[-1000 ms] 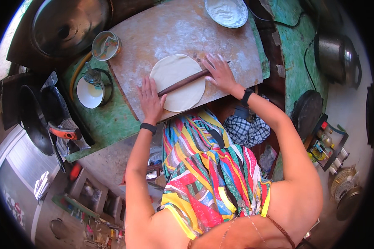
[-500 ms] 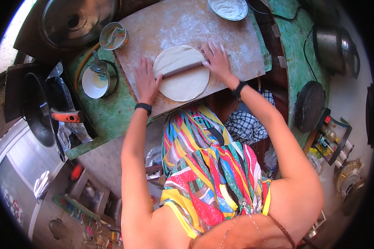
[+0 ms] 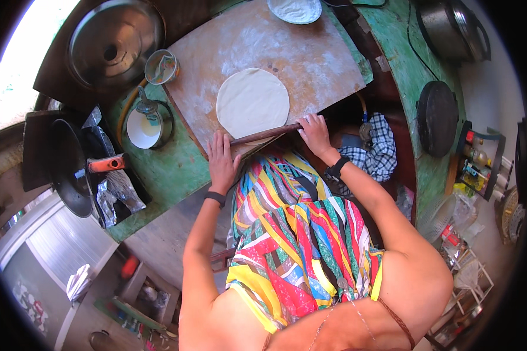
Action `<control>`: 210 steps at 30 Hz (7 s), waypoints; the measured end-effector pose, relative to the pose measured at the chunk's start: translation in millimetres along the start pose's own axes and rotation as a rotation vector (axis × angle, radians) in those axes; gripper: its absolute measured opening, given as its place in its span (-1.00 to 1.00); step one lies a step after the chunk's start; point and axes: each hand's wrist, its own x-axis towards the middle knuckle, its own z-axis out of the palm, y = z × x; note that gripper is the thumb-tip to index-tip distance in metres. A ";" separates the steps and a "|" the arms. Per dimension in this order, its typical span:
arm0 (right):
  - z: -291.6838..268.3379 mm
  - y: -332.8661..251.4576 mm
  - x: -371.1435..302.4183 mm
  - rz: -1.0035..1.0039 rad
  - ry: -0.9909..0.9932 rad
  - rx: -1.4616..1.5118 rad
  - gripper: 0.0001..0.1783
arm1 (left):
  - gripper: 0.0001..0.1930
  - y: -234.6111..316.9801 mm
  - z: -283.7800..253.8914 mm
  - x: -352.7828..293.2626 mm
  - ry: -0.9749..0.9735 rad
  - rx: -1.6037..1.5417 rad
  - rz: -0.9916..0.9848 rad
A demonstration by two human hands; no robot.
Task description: The person rolls out dough with a rolling pin on a wooden board and uses a knife to cut a piece of dough into wedges. They place a flat piece of dough onto an electric griddle, flip it with a wooden spatula, and then handle items under the counter.
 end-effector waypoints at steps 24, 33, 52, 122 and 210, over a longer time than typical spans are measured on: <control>44.8 -41.2 -64.7 0.288 -0.247 0.687 -0.67 | -0.76 23.9 21.2 92.0 0.034 -0.734 -0.326; 34.6 -12.6 -56.0 0.411 -0.182 1.414 -0.77 | -0.72 79.6 4.0 94.3 -0.125 -1.077 -0.048; 17.5 8.9 128.9 0.155 0.147 0.755 -0.68 | -0.04 14.4 16.5 -6.9 -0.231 0.059 -0.276; 78.6 130.4 -239.2 1.276 0.067 0.225 -0.38 | 0.00 -2.2 12.8 -6.8 -0.250 0.262 -0.173; 110.0 114.7 -333.5 0.743 -0.351 0.297 -0.28 | 0.29 57.2 46.9 9.5 -0.616 0.384 -0.433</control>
